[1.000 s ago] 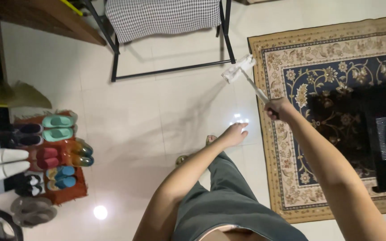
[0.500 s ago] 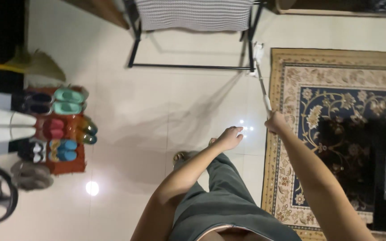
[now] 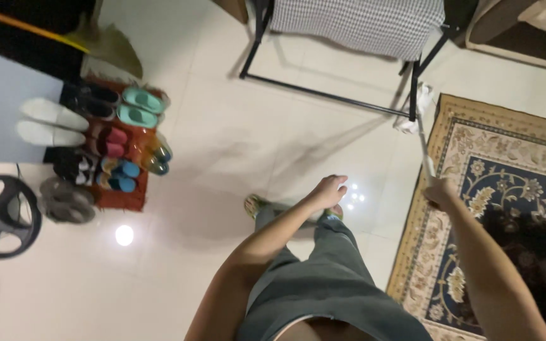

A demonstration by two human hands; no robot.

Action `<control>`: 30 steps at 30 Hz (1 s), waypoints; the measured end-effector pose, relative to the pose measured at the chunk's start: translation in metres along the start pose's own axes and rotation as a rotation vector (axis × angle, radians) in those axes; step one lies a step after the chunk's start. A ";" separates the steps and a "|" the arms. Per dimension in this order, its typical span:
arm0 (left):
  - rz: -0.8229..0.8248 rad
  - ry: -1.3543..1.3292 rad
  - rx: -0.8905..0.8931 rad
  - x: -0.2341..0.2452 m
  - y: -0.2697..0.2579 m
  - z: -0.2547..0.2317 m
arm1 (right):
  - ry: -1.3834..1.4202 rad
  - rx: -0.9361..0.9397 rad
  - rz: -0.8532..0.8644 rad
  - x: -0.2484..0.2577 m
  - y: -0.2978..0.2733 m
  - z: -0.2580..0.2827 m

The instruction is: The person is mopping and sweeping the floor around a dining table and rug.

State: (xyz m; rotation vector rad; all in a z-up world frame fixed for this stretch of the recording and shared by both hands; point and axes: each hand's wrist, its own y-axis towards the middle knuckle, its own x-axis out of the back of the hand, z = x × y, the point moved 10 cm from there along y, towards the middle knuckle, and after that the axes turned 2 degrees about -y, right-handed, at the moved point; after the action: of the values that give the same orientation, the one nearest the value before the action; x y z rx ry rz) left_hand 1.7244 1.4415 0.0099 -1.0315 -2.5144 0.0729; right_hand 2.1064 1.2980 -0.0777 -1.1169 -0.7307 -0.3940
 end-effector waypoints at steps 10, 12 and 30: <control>-0.018 0.088 -0.027 0.106 -0.022 0.075 | -0.182 0.044 -0.051 -0.027 -0.087 0.053; -0.040 0.076 -0.008 0.115 -0.016 0.075 | -0.324 -0.062 -0.196 -0.021 -0.100 0.059; -0.015 -0.002 0.057 -0.059 0.021 -0.031 | -0.660 0.251 -0.042 0.055 0.030 -0.029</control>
State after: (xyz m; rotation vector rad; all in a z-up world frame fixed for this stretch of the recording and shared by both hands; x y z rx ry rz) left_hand 1.7885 1.4129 0.0127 -0.9897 -2.5070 0.1410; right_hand 2.1733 1.2869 -0.0662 -0.9915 -1.3446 0.0490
